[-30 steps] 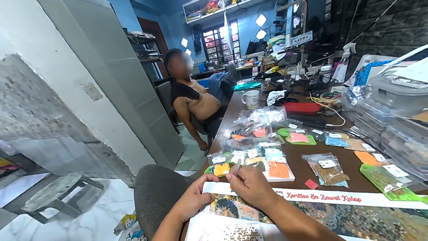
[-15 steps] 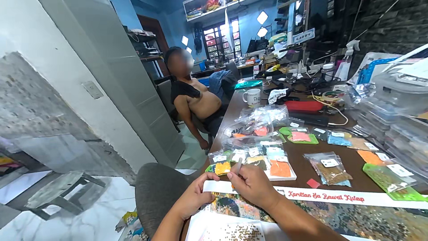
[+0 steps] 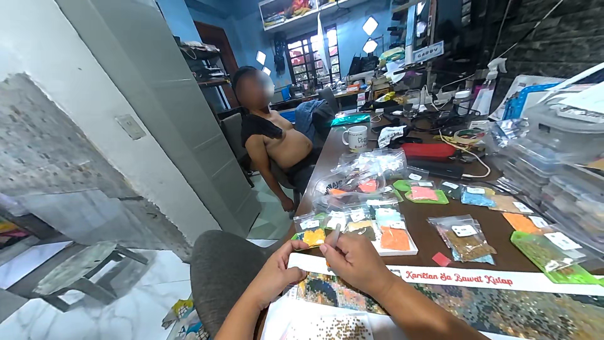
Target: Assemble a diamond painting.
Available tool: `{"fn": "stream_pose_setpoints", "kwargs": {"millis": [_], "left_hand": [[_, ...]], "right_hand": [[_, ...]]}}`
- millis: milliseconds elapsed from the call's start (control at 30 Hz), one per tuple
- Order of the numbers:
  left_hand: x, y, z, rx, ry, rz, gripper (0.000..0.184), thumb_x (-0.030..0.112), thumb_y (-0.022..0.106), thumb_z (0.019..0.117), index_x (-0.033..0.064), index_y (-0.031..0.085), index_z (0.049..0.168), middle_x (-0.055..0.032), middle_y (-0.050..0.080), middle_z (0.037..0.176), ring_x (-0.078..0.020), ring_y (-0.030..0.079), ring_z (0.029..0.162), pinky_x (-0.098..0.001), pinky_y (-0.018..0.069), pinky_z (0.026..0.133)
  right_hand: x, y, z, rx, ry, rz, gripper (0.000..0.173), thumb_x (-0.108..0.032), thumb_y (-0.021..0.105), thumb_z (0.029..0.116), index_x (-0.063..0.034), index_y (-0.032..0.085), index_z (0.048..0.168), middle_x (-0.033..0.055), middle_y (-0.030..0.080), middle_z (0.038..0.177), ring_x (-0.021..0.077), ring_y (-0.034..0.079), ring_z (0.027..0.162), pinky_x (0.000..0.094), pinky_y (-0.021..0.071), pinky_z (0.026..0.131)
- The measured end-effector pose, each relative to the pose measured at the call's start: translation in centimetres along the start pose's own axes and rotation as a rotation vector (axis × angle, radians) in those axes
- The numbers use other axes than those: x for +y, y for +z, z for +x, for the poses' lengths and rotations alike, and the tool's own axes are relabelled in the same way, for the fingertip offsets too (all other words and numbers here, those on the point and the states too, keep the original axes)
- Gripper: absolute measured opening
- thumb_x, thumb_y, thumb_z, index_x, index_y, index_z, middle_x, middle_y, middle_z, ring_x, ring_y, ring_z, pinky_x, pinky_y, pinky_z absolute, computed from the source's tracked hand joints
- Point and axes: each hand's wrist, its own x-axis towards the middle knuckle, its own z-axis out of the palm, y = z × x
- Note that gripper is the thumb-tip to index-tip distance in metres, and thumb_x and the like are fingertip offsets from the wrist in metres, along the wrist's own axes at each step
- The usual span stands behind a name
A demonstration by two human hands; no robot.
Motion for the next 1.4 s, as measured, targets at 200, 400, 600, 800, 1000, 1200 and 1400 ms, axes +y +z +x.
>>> {"fn": "stream_pose_setpoints", "kwargs": {"millis": [200, 400, 600, 800, 1000, 1200, 1400], "left_hand": [[0.3, 0.4, 0.1, 0.028, -0.025, -0.012, 0.067, 0.002, 0.069, 0.0793, 0.0037, 0.042, 0.14, -0.0074, 0.07, 0.115, -0.0136, 0.072, 0.093, -0.0281, 0.0611, 0.077], [0.2, -0.1, 0.1, 0.084, -0.04, 0.015, 0.057, 0.005, 0.063, 0.0826, 0.0035, 0.048, 0.138, -0.0061, 0.07, 0.106, -0.0116, 0.071, 0.084, -0.0276, 0.0606, 0.075], [0.1, -0.4, 0.2, 0.095, -0.049, 0.007, 0.054, 0.003, 0.058, 0.0837, 0.0024, 0.049, 0.137, -0.0053, 0.07, 0.098, -0.0109, 0.071, 0.08, -0.0277, 0.0603, 0.074], [0.3, -0.2, 0.1, 0.084, -0.059, 0.014, 0.057, 0.002, 0.065, 0.0819, 0.0023, 0.048, 0.137, -0.0055, 0.072, 0.099, -0.0116, 0.072, 0.081, -0.0273, 0.0608, 0.074], [0.1, -0.7, -0.1, 0.022, -0.055, 0.03, 0.068, 0.006, 0.072, 0.0783, 0.0045, 0.043, 0.14, -0.005, 0.074, 0.1, -0.0134, 0.073, 0.083, -0.0287, 0.0616, 0.075], [-0.3, -1.0, 0.0, -0.008, -0.039, 0.018, 0.071, -0.001, 0.073, 0.0791, 0.0043, 0.041, 0.143, -0.0065, 0.075, 0.1, -0.0157, 0.074, 0.086, -0.0316, 0.0626, 0.079], [-0.3, -1.3, -0.1, 0.051, 0.041, 0.15, 0.06, 0.01, 0.069, 0.0831, 0.0036, 0.048, 0.139, 0.0028, 0.067, 0.094, -0.0062, 0.067, 0.079, -0.0239, 0.0577, 0.072]], "right_hand": [[0.1, 0.1, 0.0, 0.013, -0.026, 0.001, 0.035, -0.026, 0.052, 0.1008, -0.005, 0.063, 0.075, 0.0015, 0.052, 0.059, 0.0075, 0.05, 0.054, 0.0241, 0.0413, 0.052], [-0.1, 0.0, 0.0, 0.004, -0.016, -0.018, 0.035, -0.026, 0.052, 0.1004, -0.0044, 0.065, 0.077, 0.0024, 0.053, 0.059, 0.0087, 0.051, 0.054, 0.0258, 0.0422, 0.052], [-0.1, 0.1, 0.0, 0.007, -0.034, -0.015, 0.035, -0.025, 0.052, 0.1004, -0.0046, 0.065, 0.076, 0.0019, 0.052, 0.058, 0.0072, 0.05, 0.053, 0.0237, 0.0408, 0.051], [-0.1, 0.1, 0.0, 0.008, -0.028, -0.011, 0.034, -0.025, 0.053, 0.0997, -0.0048, 0.064, 0.074, 0.0015, 0.051, 0.058, 0.007, 0.049, 0.053, 0.0236, 0.04, 0.051], [-0.1, 0.1, -0.1, -0.025, -0.005, -0.015, 0.036, -0.027, 0.051, 0.1018, -0.0042, 0.065, 0.078, 0.0046, 0.055, 0.06, 0.0119, 0.054, 0.055, 0.0288, 0.0441, 0.053], [-0.1, 0.1, -0.1, -0.021, -0.019, -0.018, 0.035, -0.026, 0.051, 0.1016, -0.0037, 0.064, 0.078, 0.0055, 0.054, 0.06, 0.0126, 0.053, 0.055, 0.0293, 0.0437, 0.053], [-0.9, 0.1, 0.4, -0.095, 0.146, 0.157, 0.036, -0.032, 0.049, 0.1053, -0.0053, 0.068, 0.089, 0.0002, 0.057, 0.067, 0.0056, 0.053, 0.06, 0.0244, 0.0459, 0.059]]}}
